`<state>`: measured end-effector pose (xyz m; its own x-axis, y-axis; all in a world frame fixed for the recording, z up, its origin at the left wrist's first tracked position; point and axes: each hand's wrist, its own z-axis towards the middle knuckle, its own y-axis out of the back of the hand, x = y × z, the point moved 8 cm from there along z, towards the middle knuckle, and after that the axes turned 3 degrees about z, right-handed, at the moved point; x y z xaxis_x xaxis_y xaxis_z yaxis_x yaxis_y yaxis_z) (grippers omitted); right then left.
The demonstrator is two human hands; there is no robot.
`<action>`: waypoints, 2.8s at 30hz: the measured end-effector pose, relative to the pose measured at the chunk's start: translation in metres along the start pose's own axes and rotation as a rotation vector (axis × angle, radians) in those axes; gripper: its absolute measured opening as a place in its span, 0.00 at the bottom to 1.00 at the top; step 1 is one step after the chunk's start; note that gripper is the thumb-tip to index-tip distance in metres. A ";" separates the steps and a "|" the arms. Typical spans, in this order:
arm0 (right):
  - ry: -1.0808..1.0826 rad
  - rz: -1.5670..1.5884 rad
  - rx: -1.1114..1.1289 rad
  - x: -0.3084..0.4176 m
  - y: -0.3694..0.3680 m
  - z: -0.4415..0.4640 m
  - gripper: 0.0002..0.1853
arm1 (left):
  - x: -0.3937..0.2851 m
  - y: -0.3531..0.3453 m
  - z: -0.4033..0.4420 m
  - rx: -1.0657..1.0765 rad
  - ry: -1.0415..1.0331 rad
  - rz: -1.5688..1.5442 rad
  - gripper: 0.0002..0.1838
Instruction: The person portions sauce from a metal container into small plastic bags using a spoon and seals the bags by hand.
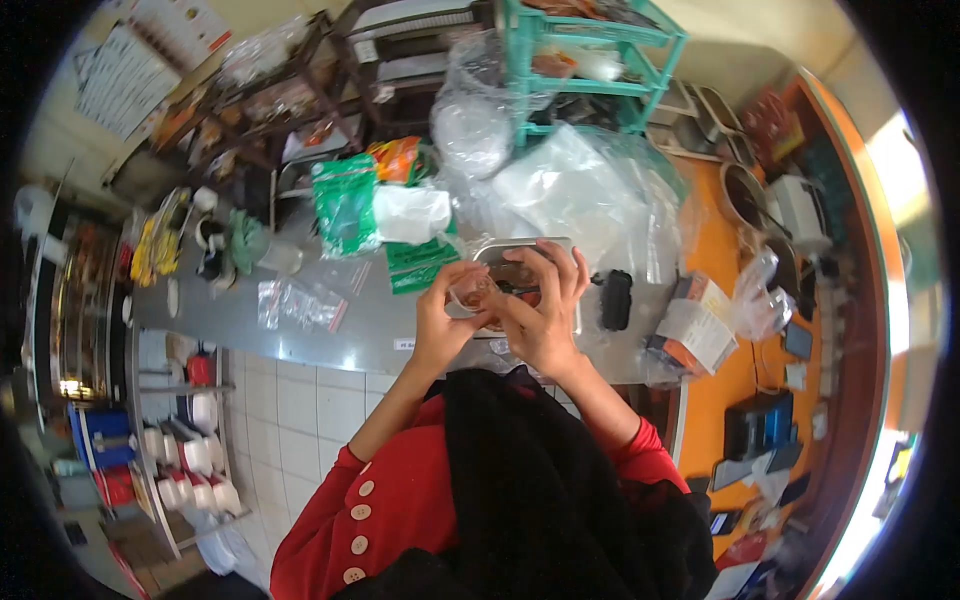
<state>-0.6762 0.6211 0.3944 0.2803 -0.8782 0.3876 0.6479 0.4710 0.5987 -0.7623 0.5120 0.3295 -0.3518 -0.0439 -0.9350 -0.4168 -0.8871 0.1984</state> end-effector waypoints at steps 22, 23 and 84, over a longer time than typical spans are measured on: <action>-0.466 0.927 0.102 0.089 -0.221 0.083 0.05 | 0.041 0.254 -0.013 -0.355 0.220 -0.265 0.05; -0.474 0.975 0.213 0.099 -0.244 0.087 0.06 | 0.043 0.275 -0.008 -0.363 0.240 -0.215 0.05; -0.673 0.185 0.330 -0.093 -0.734 0.299 0.29 | 0.281 0.511 -0.012 -0.564 0.326 0.548 0.18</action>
<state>-1.3897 0.3814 0.1284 -0.1961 -0.5925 0.7813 0.3577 0.6986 0.6197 -1.0640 0.0405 0.1648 -0.0871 -0.5871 -0.8048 0.2522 -0.7946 0.5523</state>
